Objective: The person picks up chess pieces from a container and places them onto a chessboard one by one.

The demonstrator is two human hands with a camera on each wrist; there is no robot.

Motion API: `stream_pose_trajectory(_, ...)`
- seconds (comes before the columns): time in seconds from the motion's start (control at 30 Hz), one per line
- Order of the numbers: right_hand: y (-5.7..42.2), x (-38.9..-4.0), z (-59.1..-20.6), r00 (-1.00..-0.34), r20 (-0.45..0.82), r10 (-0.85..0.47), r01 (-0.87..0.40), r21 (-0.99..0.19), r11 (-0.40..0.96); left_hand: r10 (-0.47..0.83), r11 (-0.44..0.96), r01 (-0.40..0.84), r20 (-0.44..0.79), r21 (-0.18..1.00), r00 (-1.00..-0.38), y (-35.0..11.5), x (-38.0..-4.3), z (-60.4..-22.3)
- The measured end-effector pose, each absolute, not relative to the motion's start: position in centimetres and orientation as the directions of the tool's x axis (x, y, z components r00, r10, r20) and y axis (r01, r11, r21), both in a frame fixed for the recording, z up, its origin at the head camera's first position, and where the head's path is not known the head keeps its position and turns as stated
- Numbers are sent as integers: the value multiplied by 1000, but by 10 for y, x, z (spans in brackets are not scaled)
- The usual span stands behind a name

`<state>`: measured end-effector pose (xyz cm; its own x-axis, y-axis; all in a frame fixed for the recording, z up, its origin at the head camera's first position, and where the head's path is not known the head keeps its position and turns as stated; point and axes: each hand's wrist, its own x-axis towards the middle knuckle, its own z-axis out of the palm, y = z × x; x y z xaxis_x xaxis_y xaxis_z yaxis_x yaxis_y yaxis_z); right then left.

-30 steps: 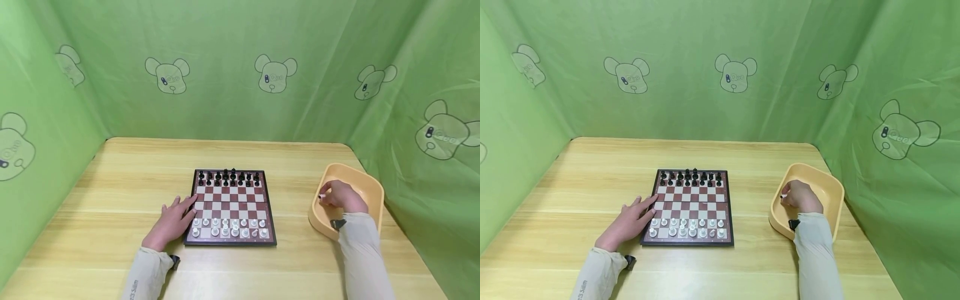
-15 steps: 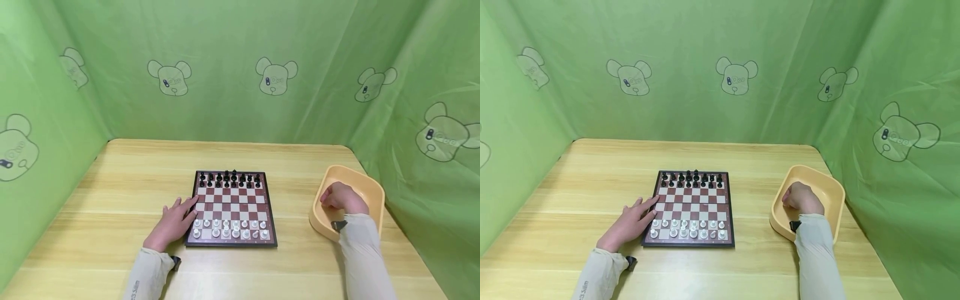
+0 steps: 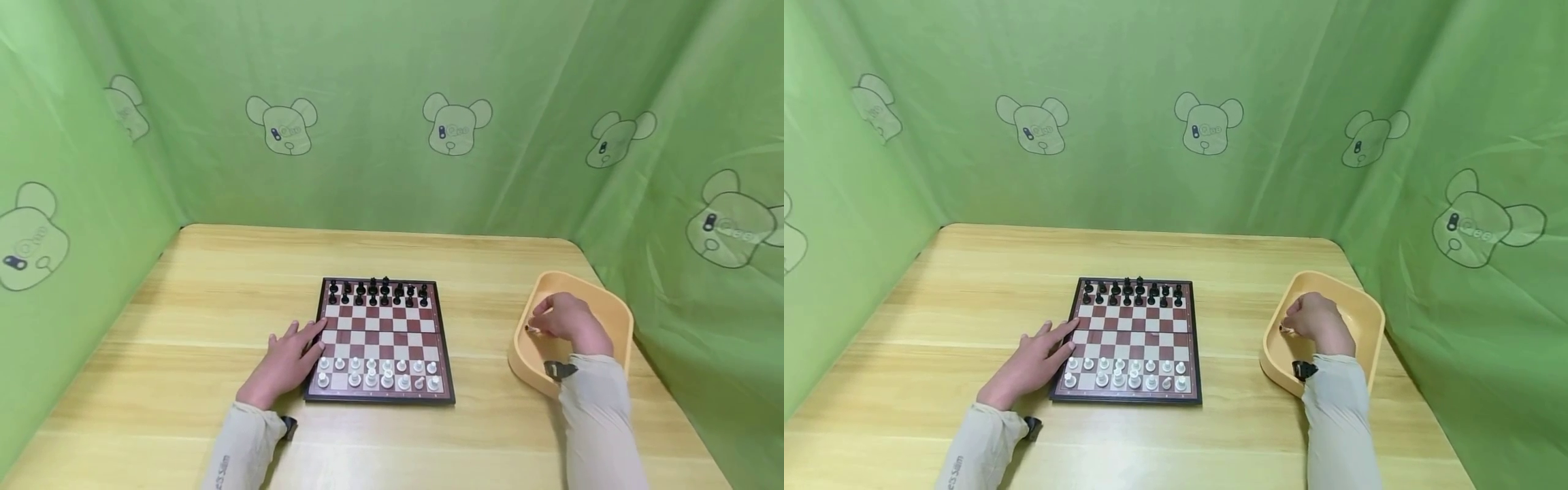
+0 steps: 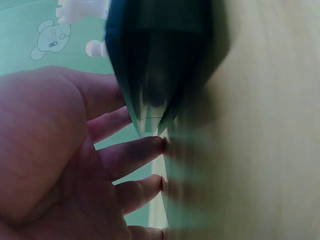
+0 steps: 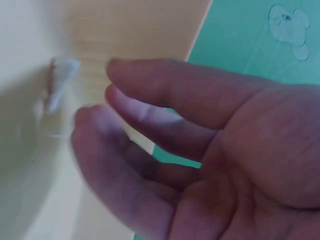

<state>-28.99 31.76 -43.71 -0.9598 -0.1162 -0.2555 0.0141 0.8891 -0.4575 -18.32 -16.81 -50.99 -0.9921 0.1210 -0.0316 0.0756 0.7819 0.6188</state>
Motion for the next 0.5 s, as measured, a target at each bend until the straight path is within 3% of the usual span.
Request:
stream_pose_trajectory(0.23,305,-298,-444,-937,-255,-238,-119,-407,906,120,781,70,-38,620,-992,-170,-183,-509)
stream_pose_trajectory(0.5,302,-302,-449,-941,-257,-221,-102,-406,908,113,781,63,-42,621,-993,-171,-183,-509)
